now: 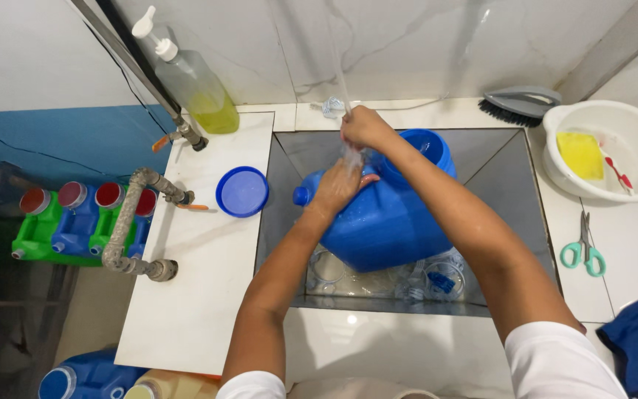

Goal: The person sweeps water on the floor with a squeegee, then picks up a blue plastic container and takes it to a sink. They rinse the container, cut off a plastic seal with scissors, remove the cap, and scrub the interior with a brush. The container is rinsed again and placed on the counter.

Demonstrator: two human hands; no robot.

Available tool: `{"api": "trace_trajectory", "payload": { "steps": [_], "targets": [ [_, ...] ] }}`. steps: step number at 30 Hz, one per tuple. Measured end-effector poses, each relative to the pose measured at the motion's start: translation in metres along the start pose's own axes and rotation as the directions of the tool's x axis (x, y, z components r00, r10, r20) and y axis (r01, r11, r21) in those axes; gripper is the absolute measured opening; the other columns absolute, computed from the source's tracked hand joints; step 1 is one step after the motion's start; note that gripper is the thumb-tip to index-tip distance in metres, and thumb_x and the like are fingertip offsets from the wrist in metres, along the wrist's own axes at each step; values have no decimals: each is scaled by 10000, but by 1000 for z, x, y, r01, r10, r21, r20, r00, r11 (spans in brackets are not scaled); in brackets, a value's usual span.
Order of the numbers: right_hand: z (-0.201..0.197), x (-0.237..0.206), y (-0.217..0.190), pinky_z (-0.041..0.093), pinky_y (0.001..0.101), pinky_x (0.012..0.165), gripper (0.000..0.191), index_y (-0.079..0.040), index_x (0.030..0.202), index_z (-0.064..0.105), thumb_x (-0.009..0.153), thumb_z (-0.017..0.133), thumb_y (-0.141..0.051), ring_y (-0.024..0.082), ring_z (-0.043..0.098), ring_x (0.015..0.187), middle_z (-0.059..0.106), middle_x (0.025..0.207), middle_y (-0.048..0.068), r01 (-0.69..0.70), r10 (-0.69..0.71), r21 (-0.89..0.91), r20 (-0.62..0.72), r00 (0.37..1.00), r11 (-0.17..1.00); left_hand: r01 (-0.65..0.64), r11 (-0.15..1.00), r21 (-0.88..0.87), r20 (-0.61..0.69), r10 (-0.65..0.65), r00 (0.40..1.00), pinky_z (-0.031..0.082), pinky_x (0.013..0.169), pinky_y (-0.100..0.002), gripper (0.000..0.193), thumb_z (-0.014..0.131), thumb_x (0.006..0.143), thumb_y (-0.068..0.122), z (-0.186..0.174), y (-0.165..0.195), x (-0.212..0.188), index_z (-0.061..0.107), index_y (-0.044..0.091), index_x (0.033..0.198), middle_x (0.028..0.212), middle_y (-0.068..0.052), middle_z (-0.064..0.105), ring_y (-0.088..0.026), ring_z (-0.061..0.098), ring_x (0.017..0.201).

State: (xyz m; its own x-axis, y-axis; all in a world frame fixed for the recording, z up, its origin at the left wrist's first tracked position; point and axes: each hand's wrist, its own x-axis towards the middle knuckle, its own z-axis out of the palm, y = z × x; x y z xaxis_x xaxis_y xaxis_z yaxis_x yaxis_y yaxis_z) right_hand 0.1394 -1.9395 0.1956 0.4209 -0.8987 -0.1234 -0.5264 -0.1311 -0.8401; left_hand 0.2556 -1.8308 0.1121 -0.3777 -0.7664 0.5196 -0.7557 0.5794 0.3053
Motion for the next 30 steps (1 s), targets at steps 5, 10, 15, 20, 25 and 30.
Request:
{"api": "trace_trajectory", "payload": {
  "steps": [5,10,15,20,25,30],
  "targets": [
    [2,-1,0,559,358,532,166,0,755,739,815,595,-58,220,686,540,689,631,143,30,-30,-10,-34,999,999,126,989,80,111,-134,985,561,695,-528,524,592,990,515,16,-5,-18,582,-3,1065,862,-201,685,-428,702,804],
    [-5,-6,-6,582,338,530,179,10,749,732,829,585,-53,208,694,522,697,626,121,-28,28,8,5,1000,1000,472,877,-94,231,-442,867,543,664,-488,617,595,1038,600,5,-9,-39,645,-12,980,760,-195,652,-392,695,746],
    [-1,-7,-7,586,320,550,192,22,862,732,856,565,-73,184,765,594,751,780,146,-116,97,239,89,991,964,845,91,-527,675,-560,481,429,377,-348,584,496,984,587,-13,19,-36,623,17,1012,586,-53,523,-186,509,428],
    [-57,-44,57,603,374,744,296,5,1054,752,866,654,-203,261,753,800,758,947,198,107,-110,-33,-105,988,994,852,2,-523,787,-384,483,425,397,-301,535,560,1013,551,5,51,-20,603,20,971,615,-49,522,-145,504,443],
    [-205,-147,191,536,566,825,258,35,895,739,887,637,-201,487,683,889,693,904,308,-382,-59,-463,-694,717,800,824,117,-554,785,-258,564,486,457,-303,491,622,1024,470,54,84,10,616,-20,986,693,-54,597,-139,569,511],
    [-264,-195,269,423,605,1015,756,-333,1494,471,782,680,-186,542,504,1259,471,1444,214,-485,324,-635,-361,874,601,820,292,-492,719,-396,572,474,388,-345,607,448,1030,540,82,102,39,651,-32,998,605,-78,562,-170,549,430]
  ]
}}
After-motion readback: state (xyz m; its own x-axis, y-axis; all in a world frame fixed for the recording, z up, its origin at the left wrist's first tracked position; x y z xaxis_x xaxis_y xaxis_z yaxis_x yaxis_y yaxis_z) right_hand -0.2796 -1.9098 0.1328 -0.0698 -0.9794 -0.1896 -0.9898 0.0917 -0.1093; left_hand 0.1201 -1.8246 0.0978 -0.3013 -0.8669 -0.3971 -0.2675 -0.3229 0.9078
